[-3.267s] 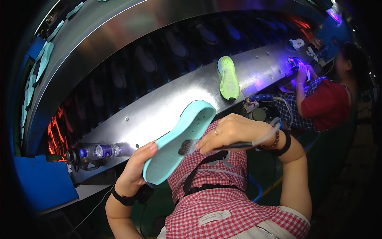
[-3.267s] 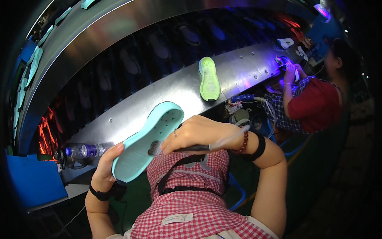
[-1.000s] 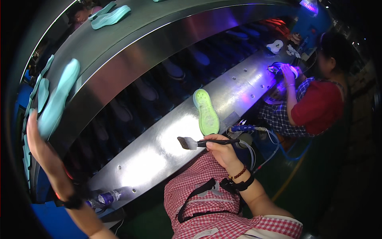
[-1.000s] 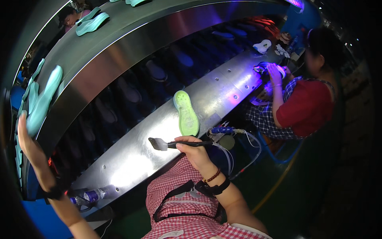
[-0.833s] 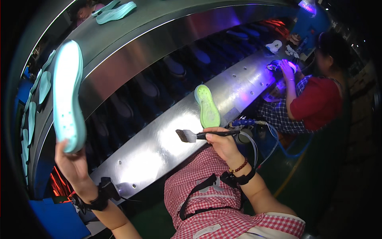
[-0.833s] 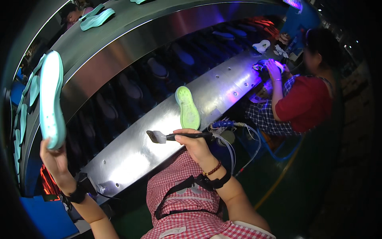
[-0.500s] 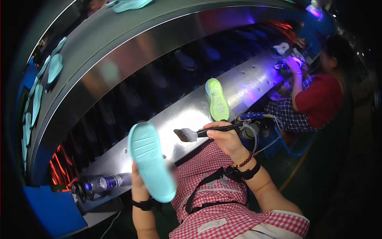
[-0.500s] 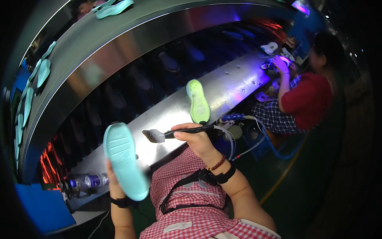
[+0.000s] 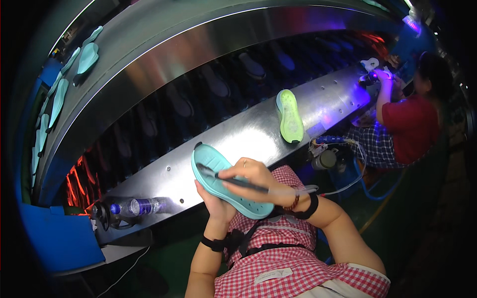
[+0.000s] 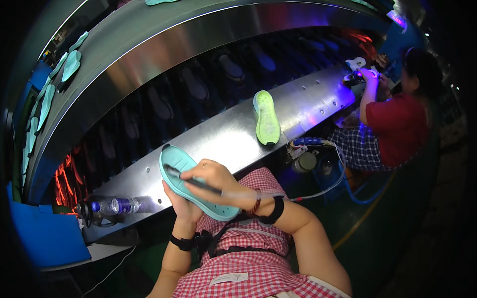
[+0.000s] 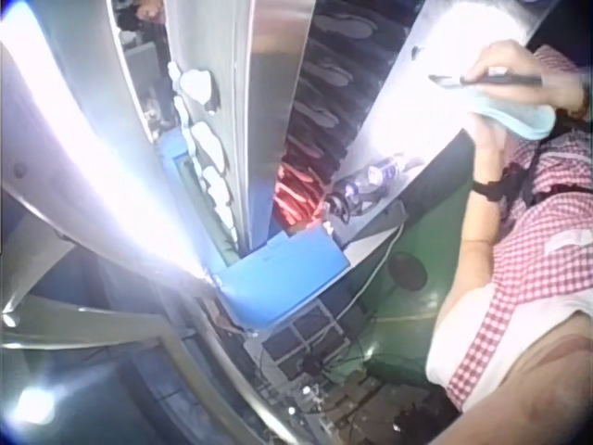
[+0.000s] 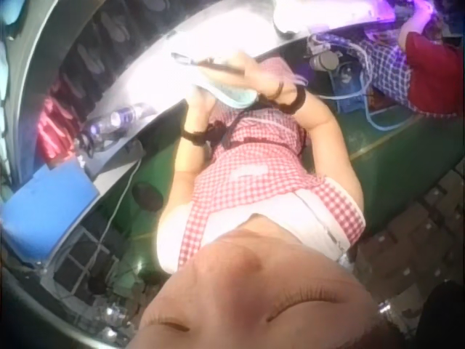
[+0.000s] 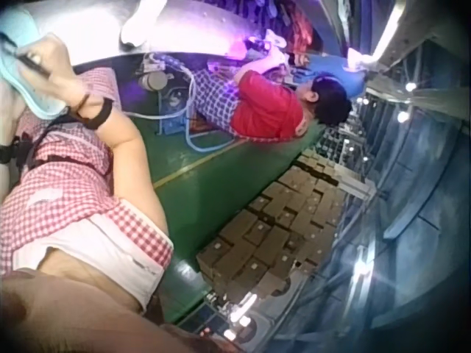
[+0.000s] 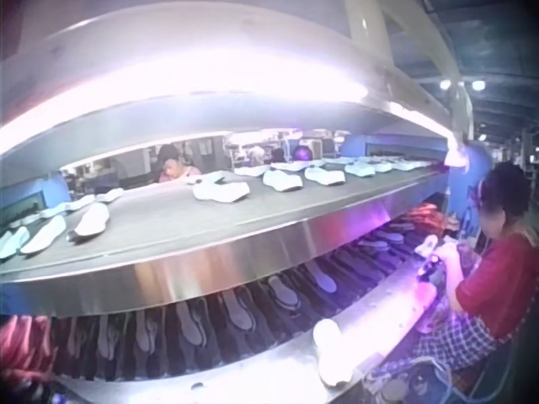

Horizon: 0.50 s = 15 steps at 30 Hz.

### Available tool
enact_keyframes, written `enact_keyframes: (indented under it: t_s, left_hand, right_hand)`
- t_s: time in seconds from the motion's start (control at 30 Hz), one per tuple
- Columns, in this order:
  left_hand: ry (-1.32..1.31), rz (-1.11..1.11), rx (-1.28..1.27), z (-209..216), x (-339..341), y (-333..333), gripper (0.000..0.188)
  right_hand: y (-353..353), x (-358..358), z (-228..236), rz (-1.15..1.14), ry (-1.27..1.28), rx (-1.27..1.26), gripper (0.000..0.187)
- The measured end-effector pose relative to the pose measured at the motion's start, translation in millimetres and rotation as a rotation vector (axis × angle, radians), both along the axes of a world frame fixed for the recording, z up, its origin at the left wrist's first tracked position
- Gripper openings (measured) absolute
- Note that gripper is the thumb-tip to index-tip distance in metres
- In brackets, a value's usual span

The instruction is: Applying adhesive or primer to the interior of turquoise shoe soles using a brush on a factory assembly line.

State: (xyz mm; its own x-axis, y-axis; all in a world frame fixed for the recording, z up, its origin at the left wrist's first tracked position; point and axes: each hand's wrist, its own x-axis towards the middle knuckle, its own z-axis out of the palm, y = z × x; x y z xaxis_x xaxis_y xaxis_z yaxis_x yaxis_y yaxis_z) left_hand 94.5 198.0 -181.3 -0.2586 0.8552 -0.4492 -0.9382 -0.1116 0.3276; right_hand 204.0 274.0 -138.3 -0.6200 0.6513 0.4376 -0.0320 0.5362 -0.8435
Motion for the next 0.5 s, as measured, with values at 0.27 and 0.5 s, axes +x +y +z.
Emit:
enact_keyframes:
  t_s: [0.27, 0.5]
  left_hand:
    - [0.215, -0.2, 0.186, 10, -37, -13, 0.072]
    - [-0.13, -0.089, 0.243, 29, -6, -10, 0.072]
  right_hand:
    - [-5, 57, 36, 0.412, -0.264, -0.368, 0.02]
    - [-1, 32, 47, 0.256, -0.123, -0.531, 0.021]
